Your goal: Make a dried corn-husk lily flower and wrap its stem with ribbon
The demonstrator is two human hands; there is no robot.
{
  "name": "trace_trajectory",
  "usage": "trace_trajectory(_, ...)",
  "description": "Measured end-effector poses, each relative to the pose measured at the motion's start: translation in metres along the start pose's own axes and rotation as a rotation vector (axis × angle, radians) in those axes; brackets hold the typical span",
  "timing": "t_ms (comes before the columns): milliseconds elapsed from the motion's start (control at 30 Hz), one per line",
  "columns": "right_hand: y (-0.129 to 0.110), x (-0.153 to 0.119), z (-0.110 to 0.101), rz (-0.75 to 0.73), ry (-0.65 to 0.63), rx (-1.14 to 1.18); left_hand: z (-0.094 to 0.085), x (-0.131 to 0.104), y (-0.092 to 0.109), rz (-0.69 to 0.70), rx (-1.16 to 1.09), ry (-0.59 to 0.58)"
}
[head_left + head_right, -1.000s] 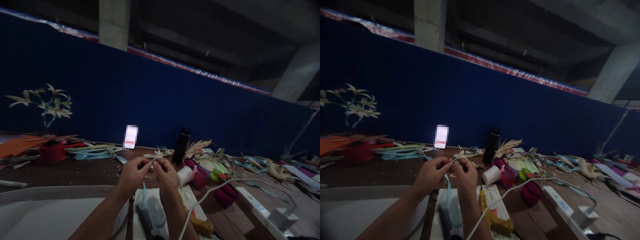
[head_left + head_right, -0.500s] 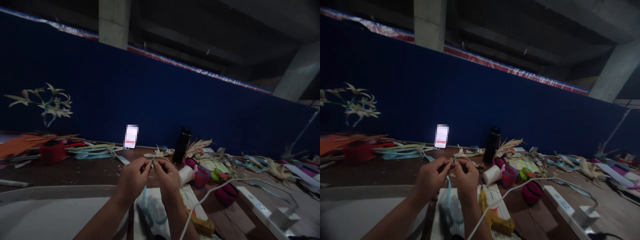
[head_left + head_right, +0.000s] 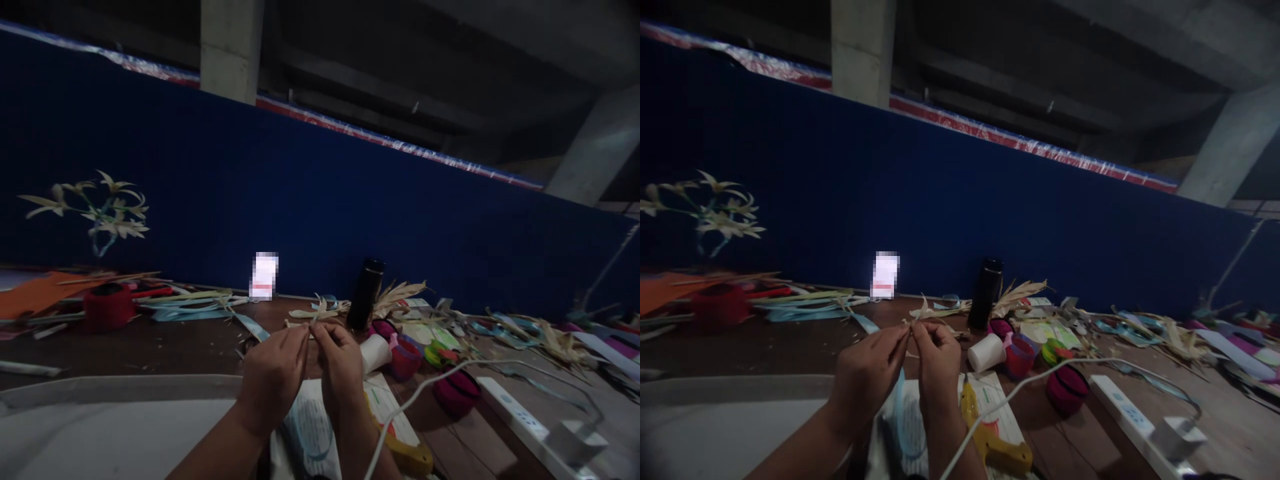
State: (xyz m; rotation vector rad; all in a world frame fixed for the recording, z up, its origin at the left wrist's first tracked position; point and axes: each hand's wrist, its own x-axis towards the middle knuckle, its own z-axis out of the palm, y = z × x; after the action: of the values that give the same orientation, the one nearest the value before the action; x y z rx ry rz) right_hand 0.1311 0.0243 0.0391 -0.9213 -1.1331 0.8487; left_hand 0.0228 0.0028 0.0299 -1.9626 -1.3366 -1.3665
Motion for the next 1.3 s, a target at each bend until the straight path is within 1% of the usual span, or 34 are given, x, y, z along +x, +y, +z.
trace_trajectory(133,0.002,0.005,-0.005,0.051,-0.021,0.036,-0.001,0.003,0.003,-0.014,-0.146,-0.073)
trace_trajectory(167,0.002,0.006,-0.007,0.054,-0.022,0.047,-0.002,0.005,0.004,-0.042,-0.207,-0.091)
trace_trajectory(233,0.001,0.008,-0.009,0.049,-0.021,0.064,-0.004,0.009,0.006,-0.135,-0.360,-0.117)
trace_trajectory(300,-0.001,0.008,-0.010,0.044,-0.015,0.067,-0.006,0.015,0.007,-0.254,-0.505,-0.116)
trace_trajectory(367,-0.004,0.008,-0.010,0.051,-0.015,0.056,-0.008,0.020,0.007,-0.363,-0.619,-0.117)
trace_trajectory(433,-0.007,0.007,-0.009,0.058,-0.034,0.029,-0.010,0.025,0.006,-0.467,-0.708,-0.147)
trace_trajectory(600,-0.014,0.004,-0.008,-0.016,-0.096,-0.048,-0.013,0.030,0.002,-0.696,-0.882,-0.275)
trace_trajectory(767,-0.022,-0.001,-0.007,-0.066,-0.073,-0.099,-0.013,0.034,0.003,-0.840,-0.967,-0.310)
trace_trajectory(867,-0.024,-0.002,-0.009,-0.049,-0.051,-0.101,-0.016,0.039,0.008,-0.855,-0.949,-0.312)
trace_trajectory(933,-0.024,-0.002,-0.013,-0.046,-0.046,-0.109,-0.020,0.043,0.013,-0.828,-0.881,-0.307)
trace_trajectory(1033,-0.027,-0.001,-0.015,-0.049,-0.070,-0.098,-0.029,0.050,0.022,-0.766,-0.779,-0.286)
trace_trajectory(1100,-0.032,-0.001,-0.015,-0.050,-0.077,-0.069,-0.034,0.055,0.026,-0.743,-0.735,-0.274)
trace_trajectory(1167,-0.039,-0.002,-0.012,-0.060,-0.049,-0.041,-0.039,0.059,0.030,-0.721,-0.693,-0.270)
trace_trajectory(1233,-0.046,-0.004,-0.010,-0.083,-0.032,-0.029,-0.044,0.061,0.032,-0.688,-0.645,-0.252)
trace_trajectory(1300,-0.051,-0.007,-0.009,-0.105,-0.044,-0.018,-0.050,0.061,0.033,-0.653,-0.608,-0.238)
